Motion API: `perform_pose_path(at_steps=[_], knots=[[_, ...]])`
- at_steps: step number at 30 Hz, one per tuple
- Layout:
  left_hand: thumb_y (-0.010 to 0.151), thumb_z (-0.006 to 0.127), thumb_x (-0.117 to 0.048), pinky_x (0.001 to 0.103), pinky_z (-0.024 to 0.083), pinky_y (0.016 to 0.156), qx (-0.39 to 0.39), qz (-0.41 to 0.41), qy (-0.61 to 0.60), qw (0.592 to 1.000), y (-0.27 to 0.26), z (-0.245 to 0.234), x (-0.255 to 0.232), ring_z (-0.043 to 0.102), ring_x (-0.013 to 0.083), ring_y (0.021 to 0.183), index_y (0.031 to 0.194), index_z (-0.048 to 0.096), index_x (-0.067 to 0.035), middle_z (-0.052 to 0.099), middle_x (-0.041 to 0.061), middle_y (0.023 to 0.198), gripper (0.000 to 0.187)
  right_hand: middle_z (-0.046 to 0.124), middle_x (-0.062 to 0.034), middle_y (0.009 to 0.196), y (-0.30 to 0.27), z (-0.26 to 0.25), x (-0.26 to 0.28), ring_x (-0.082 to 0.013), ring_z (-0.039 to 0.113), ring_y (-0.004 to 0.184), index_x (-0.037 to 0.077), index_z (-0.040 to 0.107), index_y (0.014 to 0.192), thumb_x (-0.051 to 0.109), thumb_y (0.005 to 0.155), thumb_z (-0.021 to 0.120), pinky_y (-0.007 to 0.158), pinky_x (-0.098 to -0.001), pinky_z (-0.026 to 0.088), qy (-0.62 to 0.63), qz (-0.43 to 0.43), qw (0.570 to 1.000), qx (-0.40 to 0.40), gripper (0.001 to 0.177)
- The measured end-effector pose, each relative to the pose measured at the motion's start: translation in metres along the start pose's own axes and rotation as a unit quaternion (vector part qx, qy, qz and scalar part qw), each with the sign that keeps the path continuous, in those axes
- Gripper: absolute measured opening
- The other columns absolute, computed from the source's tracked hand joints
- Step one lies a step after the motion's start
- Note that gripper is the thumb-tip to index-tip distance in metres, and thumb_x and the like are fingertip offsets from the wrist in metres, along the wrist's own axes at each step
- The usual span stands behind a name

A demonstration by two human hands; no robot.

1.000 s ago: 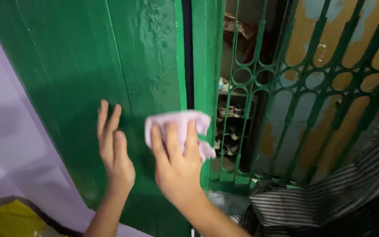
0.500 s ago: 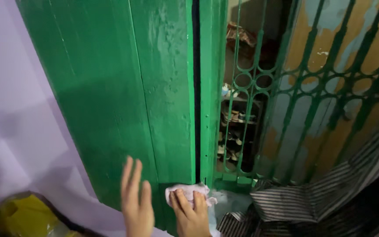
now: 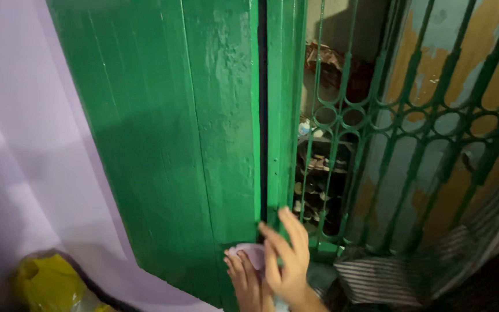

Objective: The person sprays a liquid onto a green wooden door and then wipes the door and a metal grate with a cloth.

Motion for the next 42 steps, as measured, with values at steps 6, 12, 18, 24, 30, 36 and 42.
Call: perform_pose_path(at_steps=[6, 12, 18, 24, 30, 36, 42], knots=[[0.099, 0.041, -0.029, 0.065, 0.001, 0.121, 0.015, -0.033, -0.139, 0.990, 0.089, -0.075, -0.051, -0.002, 0.0540, 0.155, 0.160, 0.011, 0.008, -0.001, 0.034, 0.168, 0.077, 0.034, -0.0289, 0.164, 0.047, 0.017, -0.017, -0.0520, 0.026, 0.157, -0.001, 0.052, 0.147, 0.023, 0.104, 0.050, 0.126, -0.0559, 0.023, 0.080, -0.023, 0.992, 0.092, 0.049], [0.104, 0.037, -0.034, 0.066, -0.002, 0.120, -0.029, 0.016, -0.144, 0.989, 0.181, -0.112, -0.071, -0.006, 0.0568, 0.154, 0.160, 0.008, 0.012, -0.006, 0.039, 0.166, 0.078, 0.026, -0.0256, 0.167, 0.020, 0.048, -0.042, -0.0600, 0.015, 0.155, 0.000, 0.038, 0.157, 0.029, 0.106, 0.045, 0.127, -0.0618, 0.018, -0.008, -0.086, 0.993, 0.082, 0.059], [0.108, 0.031, -0.040, 0.066, 0.005, 0.128, -0.065, 0.124, -0.116, 0.983, 0.268, -0.128, -0.076, 0.005, 0.0556, 0.160, 0.162, 0.018, 0.008, 0.007, 0.034, 0.171, 0.074, 0.028, -0.0240, 0.166, 0.008, 0.054, -0.055, -0.0602, 0.015, 0.154, -0.003, 0.036, 0.156, 0.026, 0.105, 0.048, 0.126, -0.0642, 0.016, -0.031, -0.095, 0.991, 0.092, 0.059], [0.108, 0.027, -0.043, 0.065, 0.006, 0.130, -0.062, 0.167, -0.118, 0.977, 0.322, -0.131, -0.038, 0.008, 0.0528, 0.161, 0.163, 0.024, 0.002, 0.009, 0.028, 0.173, 0.071, 0.030, -0.0259, 0.165, 0.000, 0.061, -0.065, -0.0627, 0.013, 0.153, -0.003, 0.036, 0.155, 0.026, 0.103, 0.051, 0.123, -0.0666, 0.015, -0.017, -0.080, 0.992, 0.096, 0.062], [0.104, 0.028, -0.040, 0.065, 0.006, 0.131, -0.083, 0.096, -0.110, 0.986, 0.330, -0.119, 0.018, 0.008, 0.0488, 0.163, 0.167, 0.024, -0.008, 0.010, 0.020, 0.176, 0.071, 0.032, -0.0269, 0.163, 0.005, 0.063, -0.059, -0.0602, 0.017, 0.154, -0.006, 0.039, 0.153, 0.025, 0.099, 0.055, 0.127, -0.0688, 0.011, -0.014, -0.086, 0.994, 0.061, 0.065], [0.106, 0.048, -0.028, 0.060, 0.009, 0.130, -0.119, 0.043, -0.035, 0.991, 0.312, -0.109, 0.041, 0.011, 0.0483, 0.160, 0.166, 0.014, -0.005, 0.009, 0.025, 0.173, 0.073, 0.031, -0.0304, 0.161, 0.014, 0.059, -0.050, -0.0613, 0.021, 0.152, -0.009, 0.033, 0.154, 0.023, 0.089, 0.075, 0.123, -0.0714, 0.012, -0.031, -0.111, 0.990, 0.081, 0.084], [0.112, 0.035, -0.018, 0.050, 0.020, 0.133, -0.095, 0.016, -0.220, 0.971, 0.202, -0.099, 0.034, 0.022, 0.0442, 0.164, 0.165, 0.028, -0.008, 0.010, 0.029, 0.175, 0.054, 0.034, -0.0336, 0.160, 0.015, 0.057, -0.048, -0.0636, 0.022, 0.153, -0.001, 0.031, 0.157, 0.020, 0.098, 0.074, 0.127, -0.0744, 0.012, -0.025, -0.143, 0.986, 0.080, 0.076]])
Point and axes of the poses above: each hand's wrist, its own y-axis towards the middle knuckle, its own z-axis out of the palm, x = y × z, the point moved 3 cm from there along y, towards the middle knuckle
